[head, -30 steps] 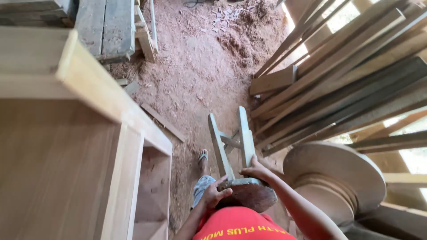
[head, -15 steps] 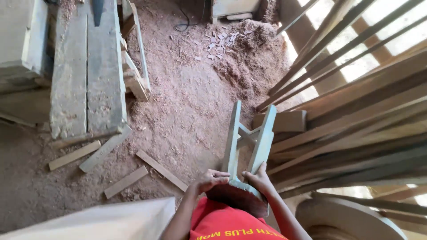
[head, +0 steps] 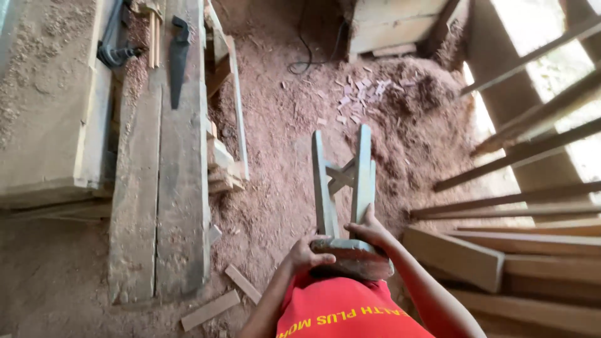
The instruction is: The person carries a green electric wood planer to a workbench and spends most of the episode using a small wrench to loosen, reposition, and tighten the planer's blades, working on the blade assembly by hand. At the end the person sets the planer down on the bench and walks away.
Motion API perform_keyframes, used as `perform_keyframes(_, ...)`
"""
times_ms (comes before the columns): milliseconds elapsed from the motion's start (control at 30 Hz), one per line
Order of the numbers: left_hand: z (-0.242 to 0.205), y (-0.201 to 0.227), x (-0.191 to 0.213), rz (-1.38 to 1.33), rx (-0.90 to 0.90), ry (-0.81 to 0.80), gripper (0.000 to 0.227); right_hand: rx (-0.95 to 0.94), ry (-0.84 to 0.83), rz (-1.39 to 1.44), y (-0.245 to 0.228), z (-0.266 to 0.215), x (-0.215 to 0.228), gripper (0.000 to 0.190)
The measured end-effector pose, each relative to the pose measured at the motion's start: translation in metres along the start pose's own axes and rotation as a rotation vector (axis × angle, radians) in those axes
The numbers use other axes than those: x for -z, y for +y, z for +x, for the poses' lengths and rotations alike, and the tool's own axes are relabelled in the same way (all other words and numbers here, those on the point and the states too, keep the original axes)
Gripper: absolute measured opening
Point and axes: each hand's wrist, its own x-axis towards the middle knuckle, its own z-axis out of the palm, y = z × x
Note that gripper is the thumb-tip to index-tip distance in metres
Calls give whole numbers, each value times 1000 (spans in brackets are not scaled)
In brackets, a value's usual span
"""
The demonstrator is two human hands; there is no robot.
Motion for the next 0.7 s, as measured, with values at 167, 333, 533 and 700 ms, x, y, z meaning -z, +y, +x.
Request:
perform_keyframes(167, 91, -22, 82, 122, -153, 388, 83, 211, -81, -132, -40, 172, -14, 137)
perform_keyframes(333, 199, -8, 206, 109, -270, 415, 64, 164, -80, -244, -181, 277, -22, 135)
perform_keyframes(533, 287, 144, 352, -88, -142, 296, 99, 166, -23, -67, -326, 366, -8, 132)
perform_keyframes(700, 342, 220, 417, 326, -472, 404, 53, 96, 37, -21, -401, 433, 6, 132)
